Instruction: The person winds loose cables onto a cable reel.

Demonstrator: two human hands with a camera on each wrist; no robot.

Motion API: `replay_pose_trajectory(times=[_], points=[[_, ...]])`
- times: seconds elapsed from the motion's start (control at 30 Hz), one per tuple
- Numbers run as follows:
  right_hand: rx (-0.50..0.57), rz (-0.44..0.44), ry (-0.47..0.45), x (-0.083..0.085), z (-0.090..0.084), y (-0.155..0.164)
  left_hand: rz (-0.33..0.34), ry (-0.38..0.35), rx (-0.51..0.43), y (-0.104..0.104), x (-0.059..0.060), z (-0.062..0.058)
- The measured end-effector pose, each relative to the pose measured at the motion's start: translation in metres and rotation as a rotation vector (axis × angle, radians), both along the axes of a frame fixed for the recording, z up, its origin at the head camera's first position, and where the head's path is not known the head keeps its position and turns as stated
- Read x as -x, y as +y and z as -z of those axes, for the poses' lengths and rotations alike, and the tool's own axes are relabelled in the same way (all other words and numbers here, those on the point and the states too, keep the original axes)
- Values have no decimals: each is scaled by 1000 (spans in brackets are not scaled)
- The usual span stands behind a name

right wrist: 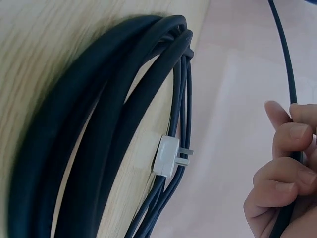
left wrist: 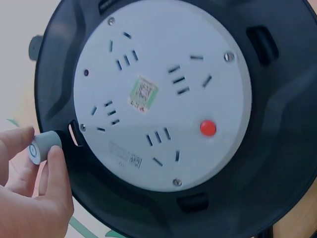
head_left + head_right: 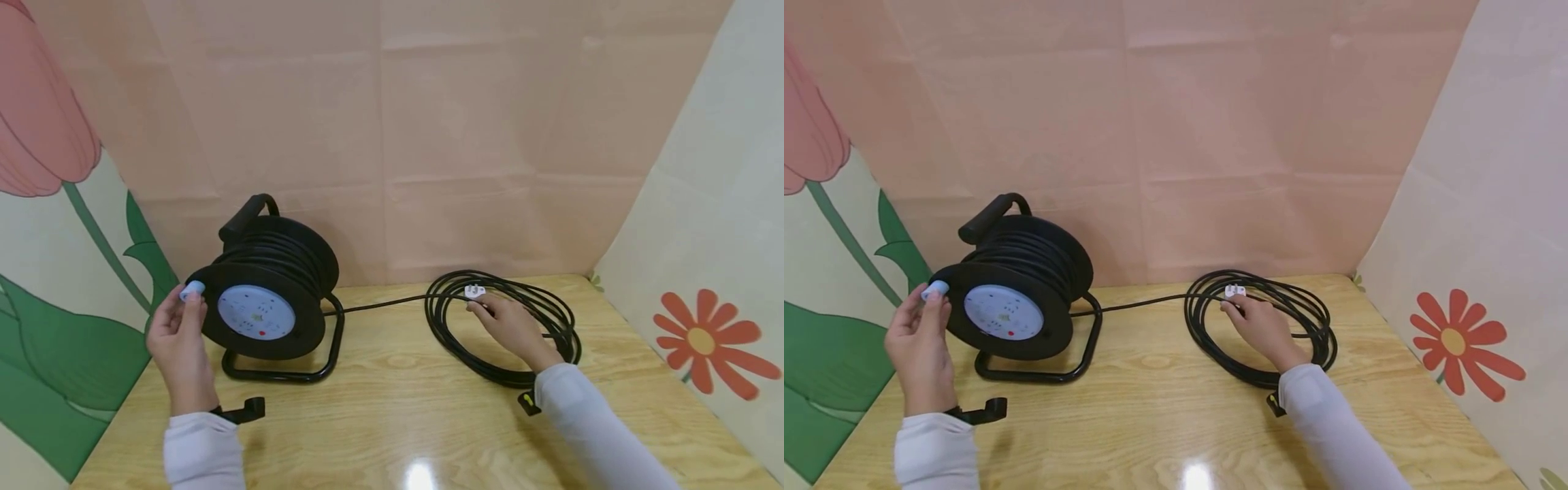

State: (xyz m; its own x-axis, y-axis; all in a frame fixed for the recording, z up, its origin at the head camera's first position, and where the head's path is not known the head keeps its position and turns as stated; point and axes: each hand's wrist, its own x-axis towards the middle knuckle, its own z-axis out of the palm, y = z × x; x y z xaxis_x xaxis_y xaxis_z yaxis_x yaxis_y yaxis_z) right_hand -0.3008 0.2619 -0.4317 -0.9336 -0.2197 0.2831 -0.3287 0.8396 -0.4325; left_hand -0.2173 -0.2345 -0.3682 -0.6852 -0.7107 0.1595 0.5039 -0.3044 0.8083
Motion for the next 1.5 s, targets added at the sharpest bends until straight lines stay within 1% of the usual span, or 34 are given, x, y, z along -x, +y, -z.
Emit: replay_pose_trajectory(times=[0.1,0.17,0.3,0.4,0.53,0.67,0.77,0.83,0.9,1.0,1.07,1.13,1.3,1.4,1.5], points=[[22,-6,-9,-1,-3,-5,3,-7,-4,3,-1,-2],[48,-16,-18,-2,-5,-9,4,-28,18,5,-2,-3],[81,-25,-21,-3,-9,-14,3,-28,44,10,-2,-5],[73,-34,-1,-3,-11,-17,1,-18,51,13,-2,-6],[48,-25,11,-3,-11,-19,-5,-35,69,15,-2,-7],[-28,52,17,-2,-11,-20,-7,-35,108,18,-3,-8],[-61,101,23,1,-11,-20,-20,-23,153,21,-3,-9],[-37,94,29,1,-12,-21,-28,-24,189,24,-3,-9],[4,70,22,1,-13,-23,-36,-37,224,27,-3,-9],[68,33,4,0,-15,-26,-35,-46,273,29,-4,-8],[91,24,-4,0,-16,-29,-33,-46,298,30,-4,-8],[101,17,1,0,-18,-32,-30,-40,315,30,-4,-8],[119,-2,39,2,-22,-38,-43,-51,370,35,-4,-7],[142,-10,54,3,-23,-41,-43,-55,422,37,-4,-8],[151,-17,58,4,-24,-45,-42,-39,477,40,-3,-9]])
